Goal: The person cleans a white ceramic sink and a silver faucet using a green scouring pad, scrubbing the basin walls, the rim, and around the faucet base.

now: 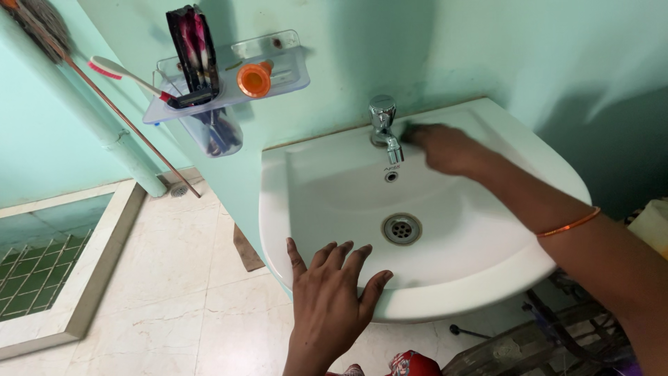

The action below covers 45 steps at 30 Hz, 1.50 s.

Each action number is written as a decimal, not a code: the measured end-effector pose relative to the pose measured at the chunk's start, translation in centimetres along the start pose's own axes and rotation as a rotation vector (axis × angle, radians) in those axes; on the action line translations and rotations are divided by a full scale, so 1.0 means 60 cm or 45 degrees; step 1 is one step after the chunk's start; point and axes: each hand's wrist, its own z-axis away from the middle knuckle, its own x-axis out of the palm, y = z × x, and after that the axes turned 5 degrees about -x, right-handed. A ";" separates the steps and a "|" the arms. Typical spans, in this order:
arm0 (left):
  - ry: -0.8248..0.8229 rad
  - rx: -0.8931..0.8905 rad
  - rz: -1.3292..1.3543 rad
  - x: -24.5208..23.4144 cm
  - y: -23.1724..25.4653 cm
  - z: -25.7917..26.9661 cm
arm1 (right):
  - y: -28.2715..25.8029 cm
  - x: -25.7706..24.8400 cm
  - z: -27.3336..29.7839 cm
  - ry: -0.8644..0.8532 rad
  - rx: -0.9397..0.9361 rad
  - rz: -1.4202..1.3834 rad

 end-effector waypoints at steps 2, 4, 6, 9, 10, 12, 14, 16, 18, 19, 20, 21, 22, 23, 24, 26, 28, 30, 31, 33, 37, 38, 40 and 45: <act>0.011 0.002 -0.003 0.001 0.001 0.000 | -0.026 -0.012 -0.005 0.002 -0.061 -0.125; 0.015 -0.001 -0.004 0.001 0.001 0.001 | -0.037 -0.027 -0.003 -0.133 0.077 -0.178; 0.013 -0.005 -0.006 0.001 0.000 0.001 | -0.018 -0.043 0.007 -0.128 0.237 -0.095; 0.036 0.010 -0.005 0.002 0.001 0.001 | 0.024 -0.039 0.008 -0.136 0.452 0.014; 0.035 0.006 -0.005 0.002 0.002 0.001 | 0.039 -0.031 0.006 -0.143 0.521 0.048; 0.034 -0.004 -0.002 0.002 0.002 0.001 | 0.049 -0.001 -0.011 -0.157 0.457 0.115; 0.035 -0.007 0.001 0.002 0.003 0.000 | 0.051 0.016 -0.020 -0.085 0.288 0.084; 0.035 -0.014 0.002 0.003 0.004 0.000 | 0.031 0.028 -0.026 0.070 0.012 -0.045; 0.034 -0.028 0.002 0.003 0.004 0.001 | 0.006 0.023 -0.023 0.098 -0.103 -0.036; 0.045 -0.024 0.003 0.003 0.003 0.001 | -0.010 0.014 -0.023 0.112 -0.162 -0.033; 0.053 -0.017 0.005 0.003 0.003 0.002 | -0.020 -0.002 -0.019 -0.004 -0.025 -0.017; 0.061 -0.010 0.006 0.003 0.003 0.002 | -0.024 -0.024 -0.011 -0.120 0.112 0.000; 0.057 -0.011 0.004 0.002 0.003 0.002 | -0.027 -0.043 -0.003 -0.234 0.251 0.017; 0.053 -0.013 0.002 0.002 0.003 0.001 | -0.029 -0.059 0.004 -0.225 0.298 0.072; 0.049 -0.017 0.001 0.002 0.003 0.001 | -0.024 -0.075 0.014 -0.218 0.344 0.128; 0.020 -0.030 0.003 0.002 0.003 0.001 | -0.015 -0.090 0.019 -0.221 0.432 0.065; -0.008 -0.033 0.000 0.002 0.004 -0.001 | -0.009 -0.087 0.015 -0.242 0.514 -0.176; -0.032 -0.030 -0.006 0.000 0.004 -0.002 | -0.012 -0.069 0.010 -0.135 0.438 -0.363; -0.075 -0.040 -0.027 -0.001 0.003 -0.002 | -0.017 -0.058 0.007 -0.082 0.398 -0.456; -0.157 -0.060 -0.065 -0.005 0.005 -0.006 | -0.037 -0.035 -0.004 -0.096 0.327 -0.972; -0.434 -0.011 -0.204 -0.023 0.007 -0.026 | -0.066 -0.018 -0.003 -0.236 0.314 -1.539; -0.520 -0.007 -0.235 -0.029 0.008 -0.038 | -0.070 -0.018 -0.002 -0.256 0.293 -1.565; -0.610 0.028 -0.323 -0.033 0.011 -0.066 | -0.078 -0.019 0.000 -0.294 0.249 -1.616; -0.549 0.232 -0.559 0.012 0.004 -0.162 | -0.103 -0.021 0.006 -0.298 0.278 -1.730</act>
